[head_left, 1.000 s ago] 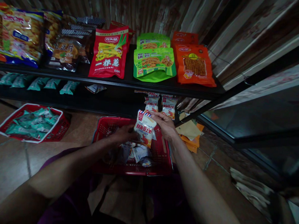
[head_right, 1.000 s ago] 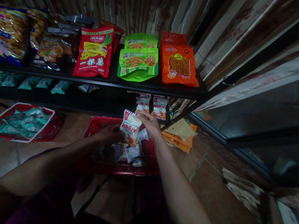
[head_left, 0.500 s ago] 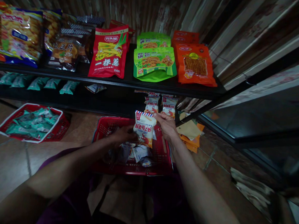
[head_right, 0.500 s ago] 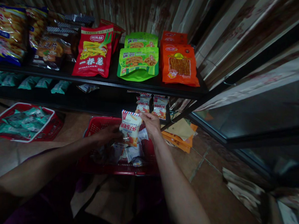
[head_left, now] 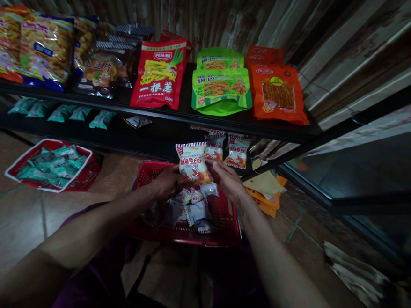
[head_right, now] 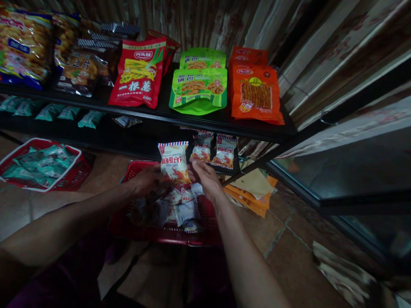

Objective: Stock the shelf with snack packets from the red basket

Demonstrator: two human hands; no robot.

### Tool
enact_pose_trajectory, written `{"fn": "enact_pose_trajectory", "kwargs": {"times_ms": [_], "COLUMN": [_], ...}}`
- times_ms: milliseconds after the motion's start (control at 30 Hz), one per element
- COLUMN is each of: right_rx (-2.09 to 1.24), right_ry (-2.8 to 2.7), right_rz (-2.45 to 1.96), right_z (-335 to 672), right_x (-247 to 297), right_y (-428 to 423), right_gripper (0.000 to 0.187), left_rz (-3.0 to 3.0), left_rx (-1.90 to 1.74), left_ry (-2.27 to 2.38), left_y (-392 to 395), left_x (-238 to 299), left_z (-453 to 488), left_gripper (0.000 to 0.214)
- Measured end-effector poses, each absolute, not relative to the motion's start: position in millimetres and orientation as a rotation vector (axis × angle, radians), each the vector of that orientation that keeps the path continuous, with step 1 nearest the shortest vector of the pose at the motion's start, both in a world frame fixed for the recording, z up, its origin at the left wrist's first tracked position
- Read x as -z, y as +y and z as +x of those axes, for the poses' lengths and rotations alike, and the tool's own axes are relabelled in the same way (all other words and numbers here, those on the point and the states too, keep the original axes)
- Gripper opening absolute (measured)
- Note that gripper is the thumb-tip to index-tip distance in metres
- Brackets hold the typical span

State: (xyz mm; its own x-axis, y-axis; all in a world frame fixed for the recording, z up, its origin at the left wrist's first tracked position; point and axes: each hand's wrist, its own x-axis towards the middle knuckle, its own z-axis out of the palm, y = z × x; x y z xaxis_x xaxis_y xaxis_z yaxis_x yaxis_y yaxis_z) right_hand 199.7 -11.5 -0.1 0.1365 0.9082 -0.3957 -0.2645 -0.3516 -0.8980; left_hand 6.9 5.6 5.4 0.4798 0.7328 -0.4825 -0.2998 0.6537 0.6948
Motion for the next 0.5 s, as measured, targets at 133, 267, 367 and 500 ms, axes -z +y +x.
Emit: {"fn": "enact_pose_trajectory", "kwargs": {"times_ms": [133, 267, 367, 500], "right_rx": [-1.549, -1.591, -1.613, -1.608], "right_ry": [-0.749, -0.791, -0.793, -0.792], "right_rz": [-1.407, -1.385, -1.359, -1.348], "right_z": [195, 192, 191, 191], "right_x": [1, 3, 4, 6], "right_y": [-16, -16, -15, -15], "right_gripper": [0.036, 0.029, 0.027, 0.031], "left_rz": [0.546, 0.596, 0.600, 0.606], "left_rx": [-0.712, -0.724, -0.728, -0.730], "left_ry": [0.924, 0.939, 0.938, 0.934], "left_y": [9, 11, 12, 12], "left_x": [2, 10, 11, 9], "left_z": [6, 4, 3, 3], "left_gripper": [0.022, 0.020, 0.019, 0.018]}}
